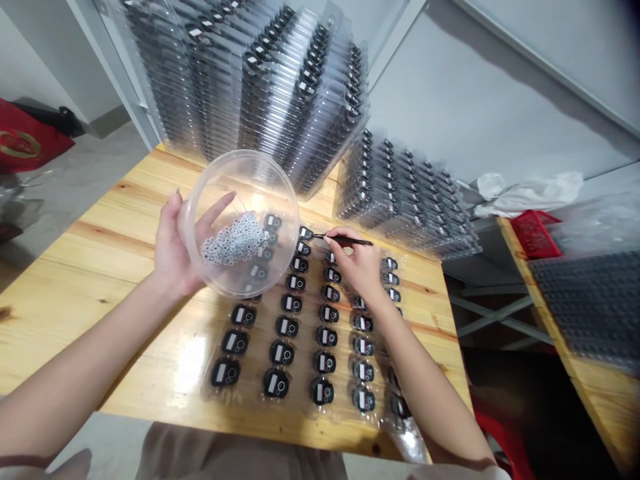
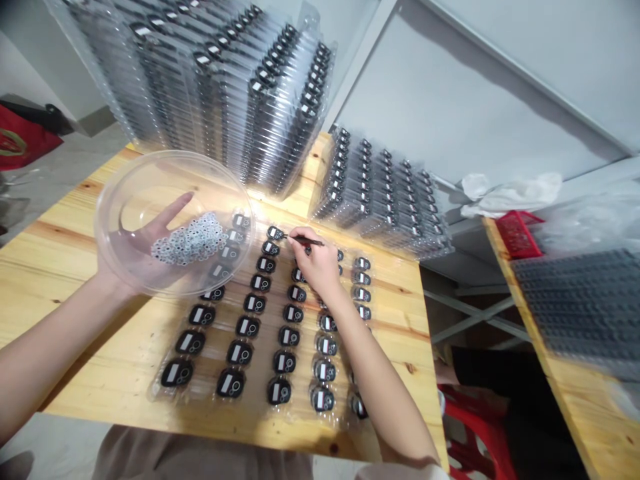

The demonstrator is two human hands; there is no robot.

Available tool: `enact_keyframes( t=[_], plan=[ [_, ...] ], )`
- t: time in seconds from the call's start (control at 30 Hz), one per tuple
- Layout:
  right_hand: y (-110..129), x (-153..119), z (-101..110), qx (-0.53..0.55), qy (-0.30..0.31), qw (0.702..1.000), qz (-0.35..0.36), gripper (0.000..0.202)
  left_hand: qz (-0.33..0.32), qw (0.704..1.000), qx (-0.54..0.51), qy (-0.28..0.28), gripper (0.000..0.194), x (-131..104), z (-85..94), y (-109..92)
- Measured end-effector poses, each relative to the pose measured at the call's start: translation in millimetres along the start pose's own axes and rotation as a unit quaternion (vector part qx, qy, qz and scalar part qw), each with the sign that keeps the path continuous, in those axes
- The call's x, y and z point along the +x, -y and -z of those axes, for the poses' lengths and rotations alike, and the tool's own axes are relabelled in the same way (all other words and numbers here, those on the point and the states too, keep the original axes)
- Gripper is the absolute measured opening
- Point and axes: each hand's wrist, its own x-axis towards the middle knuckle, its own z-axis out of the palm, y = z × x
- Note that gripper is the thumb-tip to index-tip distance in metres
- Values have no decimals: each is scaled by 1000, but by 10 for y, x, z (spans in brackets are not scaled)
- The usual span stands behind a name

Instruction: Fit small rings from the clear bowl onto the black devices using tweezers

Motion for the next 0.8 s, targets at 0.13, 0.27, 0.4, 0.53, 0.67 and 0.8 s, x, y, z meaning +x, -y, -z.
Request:
enact_keyframes(
  t=[0.13, 0.27, 0.4, 0.53, 0.67, 0.8],
  plan=[
    [-11, 5, -1, -3, -2, 1000, 2, 14, 1, 1000, 1, 2, 75, 7, 1, 3],
    [-19, 4, 0, -7, 0, 1000, 1, 15, 3, 1000, 5, 6, 72, 2, 1, 1],
    [-13, -2, 12, -8, 2, 1000, -2, 15, 3, 1000, 6, 5, 74, -16, -6, -3],
    [-8, -2, 25, -10, 7, 1000, -5, 16, 1, 1000, 8, 1, 76, -24, -18, -4],
    [-15, 6, 27, -12, 14, 1000, 1, 17, 3, 1000, 14, 1, 74, -19, -21, -9],
    [-12, 16, 28, -12, 24, 1000, 7, 16, 5, 1000, 17, 4, 74, -6, -5, -12]
  ],
)
